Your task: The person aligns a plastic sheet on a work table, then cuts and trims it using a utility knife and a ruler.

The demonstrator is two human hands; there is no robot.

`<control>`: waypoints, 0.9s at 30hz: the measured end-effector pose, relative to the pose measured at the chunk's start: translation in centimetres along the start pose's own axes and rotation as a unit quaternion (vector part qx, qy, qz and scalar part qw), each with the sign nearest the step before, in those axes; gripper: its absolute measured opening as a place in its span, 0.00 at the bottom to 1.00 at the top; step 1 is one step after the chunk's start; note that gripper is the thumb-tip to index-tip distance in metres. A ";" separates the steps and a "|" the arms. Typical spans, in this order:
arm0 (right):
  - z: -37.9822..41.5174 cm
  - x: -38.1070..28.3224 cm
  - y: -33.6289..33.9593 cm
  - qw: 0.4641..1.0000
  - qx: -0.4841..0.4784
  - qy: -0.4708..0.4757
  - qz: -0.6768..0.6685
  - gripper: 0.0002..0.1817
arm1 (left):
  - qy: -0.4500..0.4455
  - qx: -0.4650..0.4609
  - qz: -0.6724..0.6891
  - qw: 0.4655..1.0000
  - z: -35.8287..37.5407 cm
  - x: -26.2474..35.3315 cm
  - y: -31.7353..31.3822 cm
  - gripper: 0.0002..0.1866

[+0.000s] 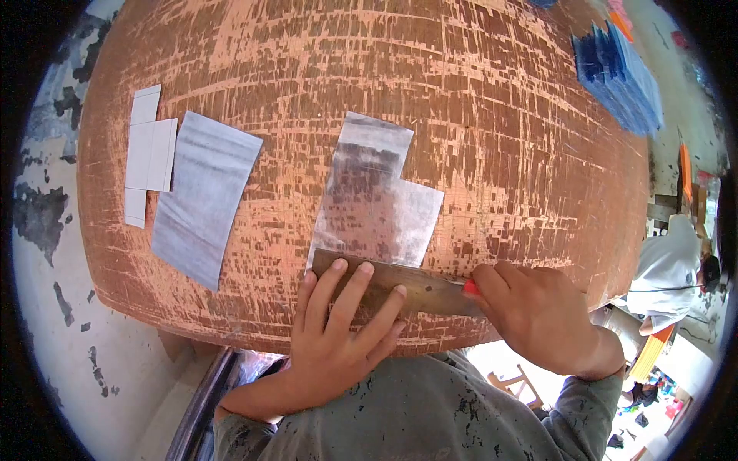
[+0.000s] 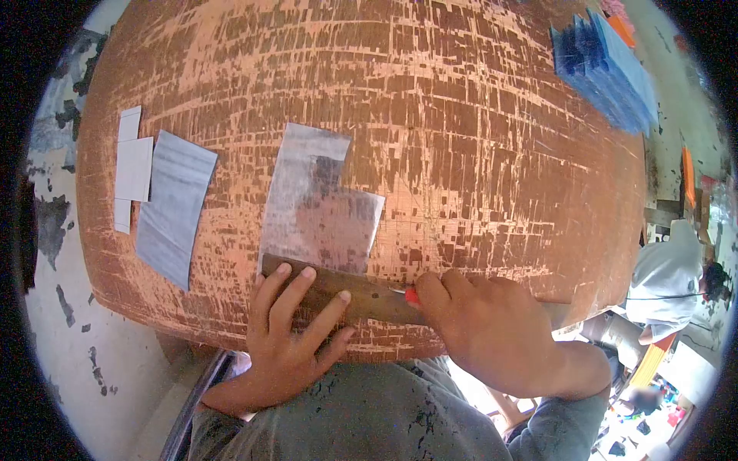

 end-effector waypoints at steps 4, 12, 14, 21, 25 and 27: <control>0.0 0.0 0.7 1.000 0.008 0.012 0.001 0.08 | -0.008 -0.007 0.006 1.000 0.0 -0.1 0.0 0.29; -2.2 -1.1 -1.1 0.995 0.069 0.048 -0.046 0.10 | -0.011 -0.008 -0.002 1.000 0.2 -0.2 -0.1 0.28; -2.6 -1.4 -1.1 0.995 0.074 0.057 -0.045 0.11 | -0.010 -0.006 -0.003 1.000 0.2 -0.3 -0.2 0.28; -3.1 -1.5 -1.2 0.998 0.035 0.052 -0.031 0.12 | -0.010 0.011 -0.008 1.000 0.1 -0.3 -0.2 0.20; -3.2 -1.4 -1.1 0.998 0.020 0.051 -0.033 0.13 | -0.010 0.014 -0.010 1.000 0.2 -0.3 -0.3 0.21; -3.3 -1.5 -1.1 0.998 0.022 0.051 -0.033 0.12 | -0.008 0.013 -0.011 1.000 0.2 -0.3 -0.3 0.21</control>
Point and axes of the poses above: each hand's wrist, its own z-axis away from the middle knuckle, its own y-axis out of the back of the hand, x = y × z, the point moved 3 cm from there along -z, towards the middle knuckle, and after that the axes turned 11 degrees about x, right-handed, at the moved point
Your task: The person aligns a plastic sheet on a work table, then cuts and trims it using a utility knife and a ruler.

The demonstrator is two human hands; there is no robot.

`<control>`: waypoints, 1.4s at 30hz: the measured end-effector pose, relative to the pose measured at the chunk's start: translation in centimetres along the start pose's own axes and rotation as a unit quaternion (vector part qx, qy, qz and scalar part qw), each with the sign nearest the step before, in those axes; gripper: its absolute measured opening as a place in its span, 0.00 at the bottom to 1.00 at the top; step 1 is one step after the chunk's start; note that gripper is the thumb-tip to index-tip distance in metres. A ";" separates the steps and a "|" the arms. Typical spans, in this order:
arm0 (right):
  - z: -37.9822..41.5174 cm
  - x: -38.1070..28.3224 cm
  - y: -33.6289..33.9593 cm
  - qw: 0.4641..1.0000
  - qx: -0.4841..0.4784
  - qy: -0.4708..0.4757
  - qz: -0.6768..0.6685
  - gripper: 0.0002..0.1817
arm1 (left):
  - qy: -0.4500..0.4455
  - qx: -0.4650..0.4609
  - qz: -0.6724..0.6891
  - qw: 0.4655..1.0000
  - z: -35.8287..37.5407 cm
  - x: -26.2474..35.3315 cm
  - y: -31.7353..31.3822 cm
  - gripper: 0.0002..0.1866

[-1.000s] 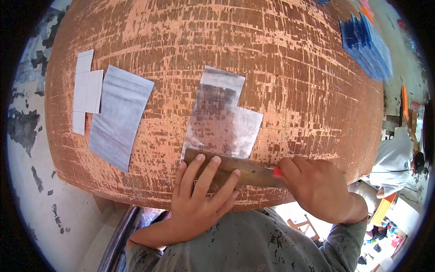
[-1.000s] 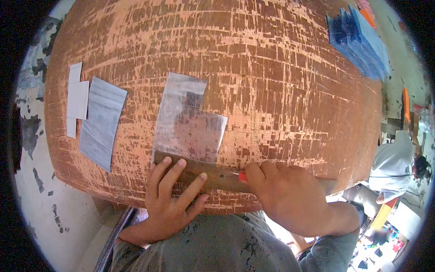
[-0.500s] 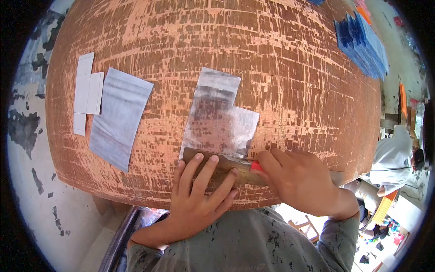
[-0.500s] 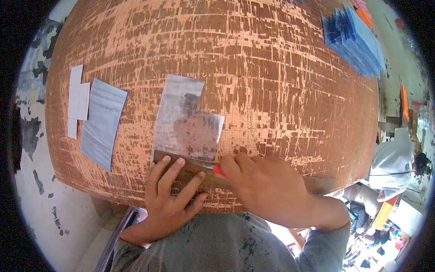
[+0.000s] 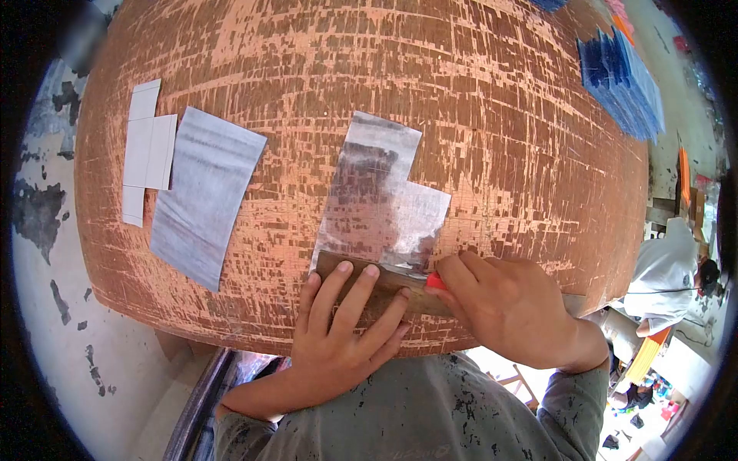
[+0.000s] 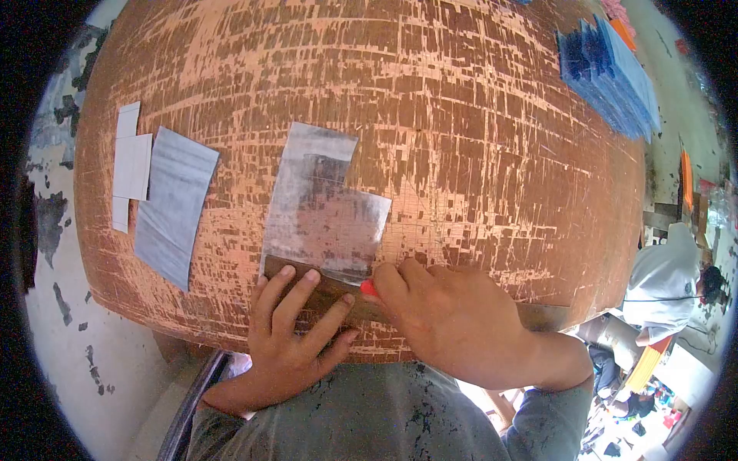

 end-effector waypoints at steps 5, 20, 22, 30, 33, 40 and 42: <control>0.1 -0.5 -0.2 1.000 0.012 0.007 0.015 0.11 | 0.006 -0.007 0.006 1.000 -0.1 0.0 0.2 0.21; 3.4 1.1 1.6 0.994 -0.070 -0.087 0.018 0.11 | 0.015 -0.014 0.033 0.999 -0.3 0.1 0.4 0.28; 3.7 1.4 1.4 0.996 -0.049 -0.073 0.013 0.14 | 0.021 -0.014 0.044 0.999 -0.4 0.1 0.3 0.29; 7.1 1.4 0.2 0.987 0.113 -0.114 -0.034 0.21 | 0.014 -0.008 0.026 1.000 -0.4 0.2 0.5 0.28; 8.1 1.2 -1.6 0.977 0.191 -0.078 -0.044 0.26 | 0.016 -0.003 0.029 0.999 -0.4 0.0 0.5 0.28; 8.6 1.7 -2.4 0.959 0.172 -0.150 -0.166 0.27 | 0.038 0.028 0.034 0.998 0.0 -0.1 0.6 0.24; 8.4 1.7 -2.0 0.954 0.158 -0.169 -0.193 0.27 | 0.044 0.035 0.035 0.998 0.1 -0.2 0.7 0.25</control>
Point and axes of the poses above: each hand's wrist, its own z-axis away from the middle knuckle, its own y-axis out of the back of the hand, x = y × z, the point moved 3 cm from there along -z, towards the middle knuckle, and after that the axes turned 11 degrees about x, right-handed, at the moved point
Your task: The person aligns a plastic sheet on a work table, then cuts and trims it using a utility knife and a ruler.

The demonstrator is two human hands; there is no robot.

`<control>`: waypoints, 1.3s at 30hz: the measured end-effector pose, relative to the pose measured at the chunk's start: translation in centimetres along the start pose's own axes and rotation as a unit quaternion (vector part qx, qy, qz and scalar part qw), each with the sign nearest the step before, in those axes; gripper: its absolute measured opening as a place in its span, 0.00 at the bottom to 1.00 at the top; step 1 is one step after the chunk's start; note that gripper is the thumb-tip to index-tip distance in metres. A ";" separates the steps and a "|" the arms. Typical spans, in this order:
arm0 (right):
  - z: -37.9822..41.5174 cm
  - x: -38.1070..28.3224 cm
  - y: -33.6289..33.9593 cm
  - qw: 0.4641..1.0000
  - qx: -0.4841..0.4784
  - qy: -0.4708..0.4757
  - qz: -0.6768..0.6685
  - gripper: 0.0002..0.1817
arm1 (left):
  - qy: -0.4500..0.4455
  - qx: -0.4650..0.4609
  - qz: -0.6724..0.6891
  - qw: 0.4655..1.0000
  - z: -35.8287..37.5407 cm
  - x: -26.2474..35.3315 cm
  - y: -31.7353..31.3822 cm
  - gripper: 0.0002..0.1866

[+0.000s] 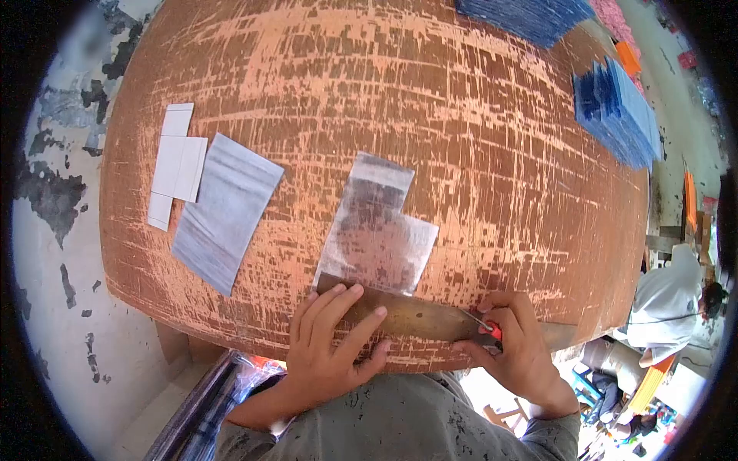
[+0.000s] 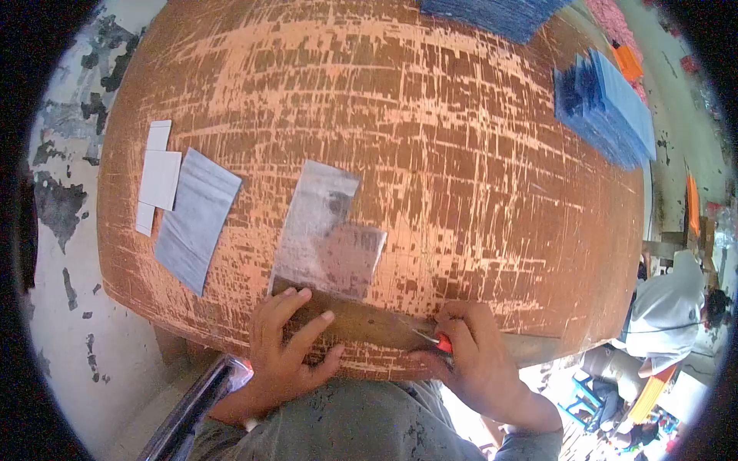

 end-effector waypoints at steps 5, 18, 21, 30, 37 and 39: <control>-0.7 0.3 0.3 0.998 -0.048 0.008 -0.031 0.29 | 0.037 0.046 -0.010 0.998 -0.2 -0.1 0.0 0.32; -0.1 0.3 1.5 0.998 -0.058 0.003 -0.011 0.32 | 0.060 -0.065 -0.076 0.993 -2.3 -0.3 2.2 0.41; -0.3 -0.3 1.6 0.994 -0.098 -0.024 0.050 0.32 | 0.036 -0.089 -0.070 0.993 -3.1 -1.6 3.1 0.38; 1.9 0.2 4.1 0.986 -0.018 -0.163 0.022 0.22 | -0.003 -0.125 -0.033 0.992 -5.7 -3.2 3.6 0.33; 4.7 5.9 5.1 0.968 0.151 -0.171 -0.106 0.17 | 0.065 -0.056 -0.087 0.992 -3.5 -1.7 2.1 0.32; 4.2 5.6 4.2 0.960 0.159 -0.210 -0.094 0.15 | 0.075 -0.027 -0.091 0.993 -3.2 -1.0 0.9 0.33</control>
Point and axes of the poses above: each hand's wrist, its own z-axis away from the middle knuckle, its own y-axis out of the back of the hand, x = y × z, the point moved 3 cm from there along -z, towards the middle knuckle, and after that the axes turned 11 degrees about x, right-handed, at the moved point
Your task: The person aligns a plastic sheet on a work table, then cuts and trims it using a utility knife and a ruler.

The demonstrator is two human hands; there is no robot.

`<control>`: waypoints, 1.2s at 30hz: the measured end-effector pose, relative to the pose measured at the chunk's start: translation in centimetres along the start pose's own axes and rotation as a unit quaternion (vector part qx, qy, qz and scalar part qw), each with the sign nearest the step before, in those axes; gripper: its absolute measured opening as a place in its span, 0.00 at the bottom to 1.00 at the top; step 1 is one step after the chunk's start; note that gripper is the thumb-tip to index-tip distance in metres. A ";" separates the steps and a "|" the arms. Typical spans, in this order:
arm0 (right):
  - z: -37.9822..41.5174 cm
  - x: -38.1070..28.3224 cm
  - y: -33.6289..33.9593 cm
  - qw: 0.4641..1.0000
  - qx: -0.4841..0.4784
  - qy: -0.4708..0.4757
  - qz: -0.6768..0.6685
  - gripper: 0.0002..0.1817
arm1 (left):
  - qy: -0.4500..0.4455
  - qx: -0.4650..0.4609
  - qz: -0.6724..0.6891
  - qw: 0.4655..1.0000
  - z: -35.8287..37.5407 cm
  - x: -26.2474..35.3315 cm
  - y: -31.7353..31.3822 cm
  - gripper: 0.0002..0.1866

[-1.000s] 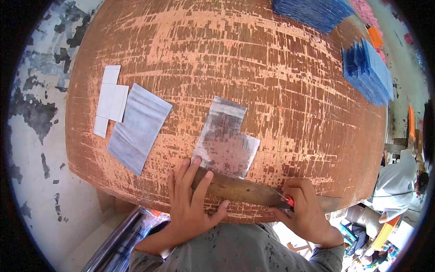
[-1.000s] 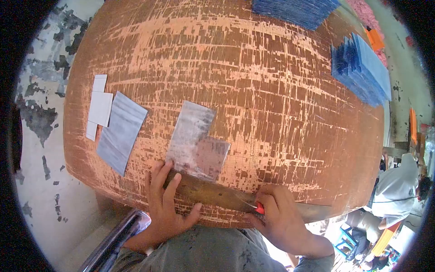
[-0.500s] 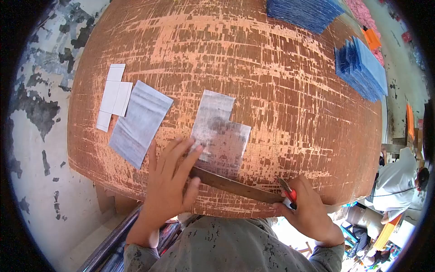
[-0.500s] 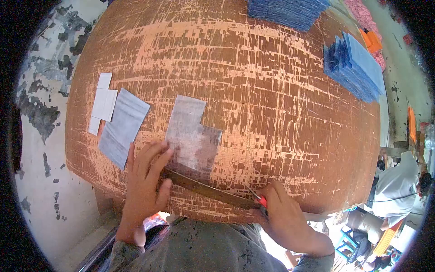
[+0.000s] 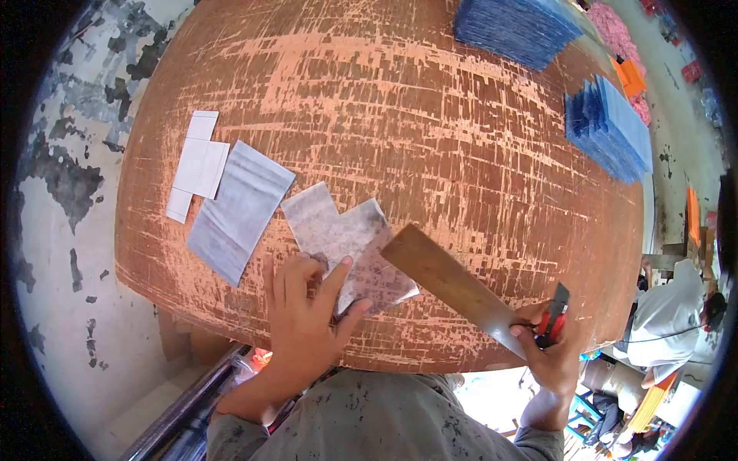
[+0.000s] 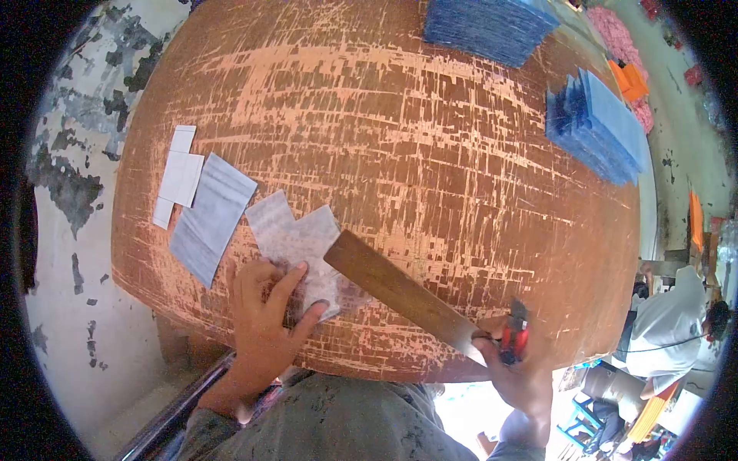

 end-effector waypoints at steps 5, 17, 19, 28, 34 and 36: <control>-1.4 -1.0 -2.0 0.998 -0.011 0.012 -0.068 0.16 | 0.038 0.039 0.065 0.996 -1.0 1.0 -1.0 0.34; -2.0 -0.9 -2.3 0.995 -0.091 -0.014 -0.034 0.16 | 0.103 0.019 0.047 0.993 -0.1 2.6 -1.1 0.39; -2.1 -1.3 -2.6 0.992 -0.122 0.010 -0.021 0.16 | 0.070 0.038 0.057 0.995 0.5 3.0 -1.0 0.39; -2.8 -4.7 -3.4 0.986 -0.129 0.096 0.050 0.26 | -0.032 -0.063 0.042 0.997 1.8 4.4 -2.3 0.40; -2.5 -3.9 -3.4 0.955 -0.140 0.243 0.094 0.26 | -0.036 -0.030 0.043 0.998 2.3 4.0 -2.8 0.43; -2.5 -3.6 -3.4 0.949 -0.153 0.262 0.087 0.25 | -0.039 -0.012 0.058 0.997 2.1 3.9 -2.8 0.45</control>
Point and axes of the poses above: each hand's wrist, its own z-axis away from the middle knuckle, its own y-axis out of the back of the hand, x = y × z, the point moved 3 cm from there along -z, towards the middle knuckle, and after that the axes turned 11 degrees about x, right-handed, at the moved point
